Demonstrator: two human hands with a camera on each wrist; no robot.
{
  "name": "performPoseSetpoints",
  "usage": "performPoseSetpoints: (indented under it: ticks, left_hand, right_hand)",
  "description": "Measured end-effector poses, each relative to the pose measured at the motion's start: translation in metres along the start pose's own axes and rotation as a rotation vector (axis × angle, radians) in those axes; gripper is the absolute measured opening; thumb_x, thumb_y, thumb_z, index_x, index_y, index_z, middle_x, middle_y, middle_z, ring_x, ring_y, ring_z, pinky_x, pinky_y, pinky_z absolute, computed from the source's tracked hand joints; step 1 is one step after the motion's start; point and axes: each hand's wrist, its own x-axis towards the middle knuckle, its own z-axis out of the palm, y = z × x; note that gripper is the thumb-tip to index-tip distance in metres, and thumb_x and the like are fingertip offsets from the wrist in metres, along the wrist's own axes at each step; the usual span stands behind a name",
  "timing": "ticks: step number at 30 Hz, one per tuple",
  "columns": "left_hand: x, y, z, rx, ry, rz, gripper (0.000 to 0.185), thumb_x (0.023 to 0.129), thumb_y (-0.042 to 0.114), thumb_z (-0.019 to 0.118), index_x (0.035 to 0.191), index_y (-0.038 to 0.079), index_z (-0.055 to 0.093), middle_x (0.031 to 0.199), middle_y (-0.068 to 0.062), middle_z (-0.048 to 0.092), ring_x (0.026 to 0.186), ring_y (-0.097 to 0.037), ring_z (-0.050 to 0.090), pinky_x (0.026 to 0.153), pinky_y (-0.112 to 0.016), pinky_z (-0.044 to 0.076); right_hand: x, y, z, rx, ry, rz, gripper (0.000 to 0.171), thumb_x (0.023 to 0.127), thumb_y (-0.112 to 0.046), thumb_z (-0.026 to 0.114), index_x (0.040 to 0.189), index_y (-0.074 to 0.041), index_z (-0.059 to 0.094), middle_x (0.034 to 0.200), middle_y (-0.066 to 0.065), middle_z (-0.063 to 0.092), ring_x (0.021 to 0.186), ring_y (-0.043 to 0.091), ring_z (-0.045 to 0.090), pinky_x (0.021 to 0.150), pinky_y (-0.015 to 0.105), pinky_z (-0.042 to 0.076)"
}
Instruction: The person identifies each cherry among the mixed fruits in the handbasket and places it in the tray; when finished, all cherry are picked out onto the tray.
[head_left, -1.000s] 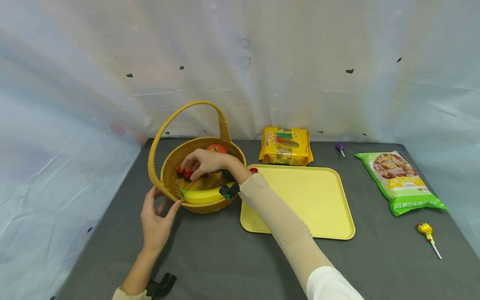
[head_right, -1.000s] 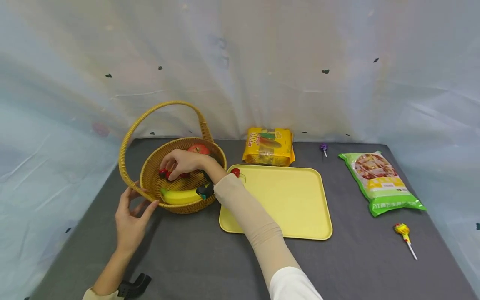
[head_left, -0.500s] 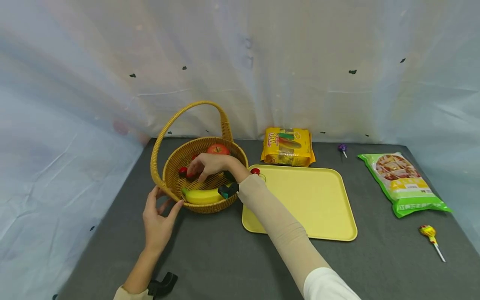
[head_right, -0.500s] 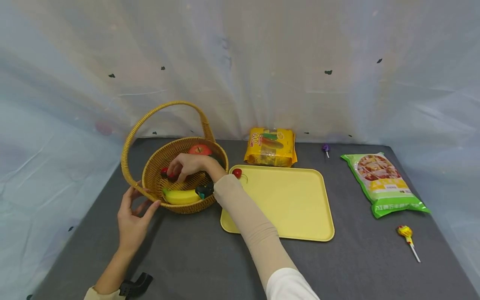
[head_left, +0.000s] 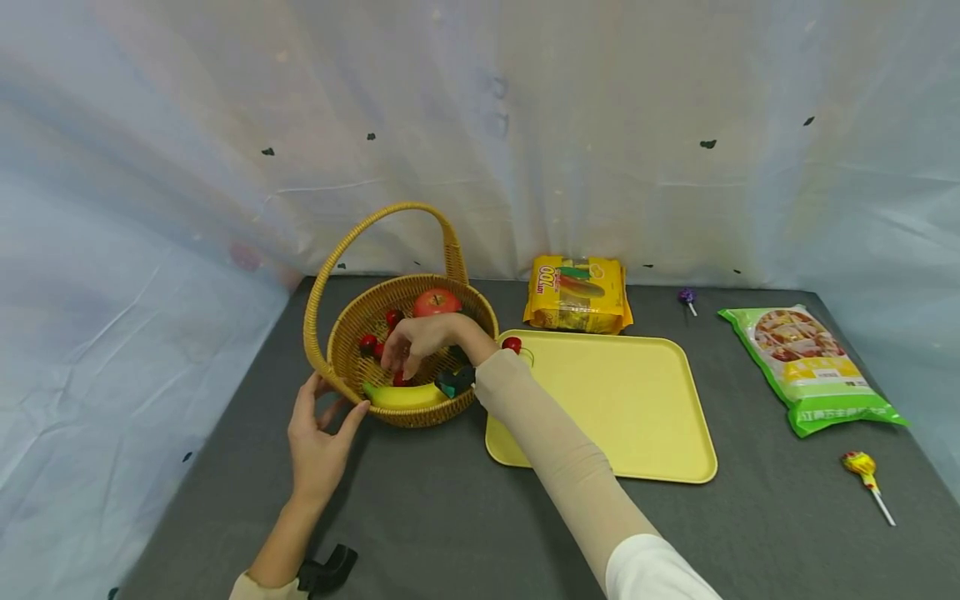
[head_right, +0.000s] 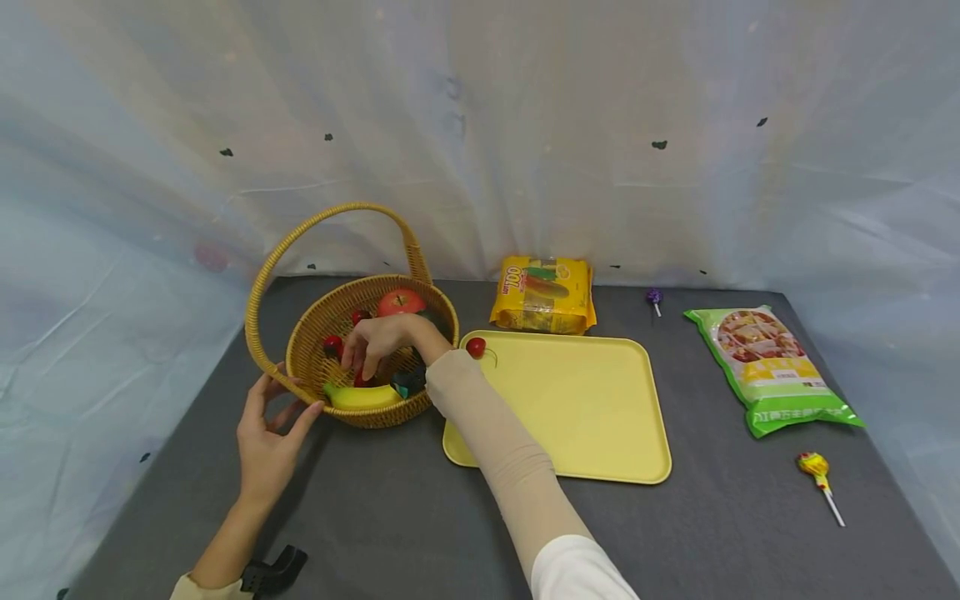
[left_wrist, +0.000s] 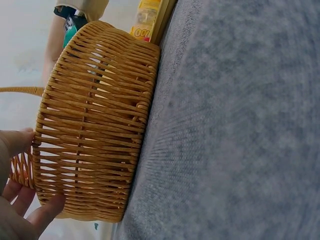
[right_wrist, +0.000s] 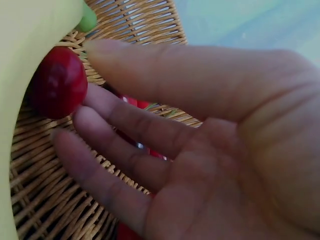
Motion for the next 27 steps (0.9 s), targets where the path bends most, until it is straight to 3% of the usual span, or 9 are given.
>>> performPoseSetpoints:
  ticks: [4,15,19,22,27]
  left_hand:
    - [0.0,0.001,0.0,0.011,0.006,0.002,0.069,0.077,-0.022,0.073,0.139,-0.013,0.046,0.118,-0.027,0.053,0.11,-0.041,0.052,0.093,-0.027,0.057]
    - [0.0,0.001,0.0,0.01,0.004,0.017,0.069,0.076,-0.022,0.073,0.139,-0.014,0.046,0.117,-0.033,0.052,0.112,-0.024,0.054,0.093,-0.026,0.057]
    - [-0.001,0.001,0.0,0.013,0.005,0.015,0.069,0.077,-0.022,0.073,0.139,-0.013,0.046,0.117,-0.032,0.052,0.113,-0.021,0.053,0.093,-0.026,0.057]
    - [-0.001,0.001,0.001,0.017,0.009,0.017,0.069,0.076,-0.023,0.073,0.139,-0.013,0.046,0.117,-0.028,0.053,0.112,-0.027,0.053,0.093,-0.026,0.057]
    - [-0.001,-0.003,0.001,0.008,0.022,0.044,0.071,0.074,-0.026,0.073,0.139,-0.012,0.047,0.118,-0.017,0.055,0.11,-0.034,0.054,0.092,-0.025,0.057]
  right_hand:
    - [0.0,0.001,0.0,-0.005,-0.018,0.024,0.037,0.092,0.004,0.067,0.129,0.003,0.063,0.118,0.016,0.063,0.104,0.021,0.059,0.085,0.028,0.058]
    - [-0.002,0.0,0.002,-0.044,-0.01,0.085,0.03,0.09,0.007,0.068,0.118,-0.001,0.068,0.115,0.009,0.066,0.104,0.018,0.059,0.086,0.027,0.058]
    - [-0.006,-0.004,-0.002,-0.032,0.003,0.022,0.028,0.089,0.008,0.069,0.117,0.003,0.068,0.112,0.012,0.064,0.1,0.021,0.058,0.084,0.031,0.058]
    - [-0.016,-0.007,-0.007,-0.034,0.035,-0.036,0.03,0.087,0.006,0.072,0.116,0.005,0.065,0.111,0.012,0.062,0.099,0.024,0.057,0.081,0.032,0.058]
    - [-0.051,-0.009,-0.018,-0.011,0.13,-0.122,0.034,0.085,0.003,0.075,0.115,0.008,0.06,0.106,0.012,0.061,0.094,0.026,0.06,0.078,0.031,0.058]
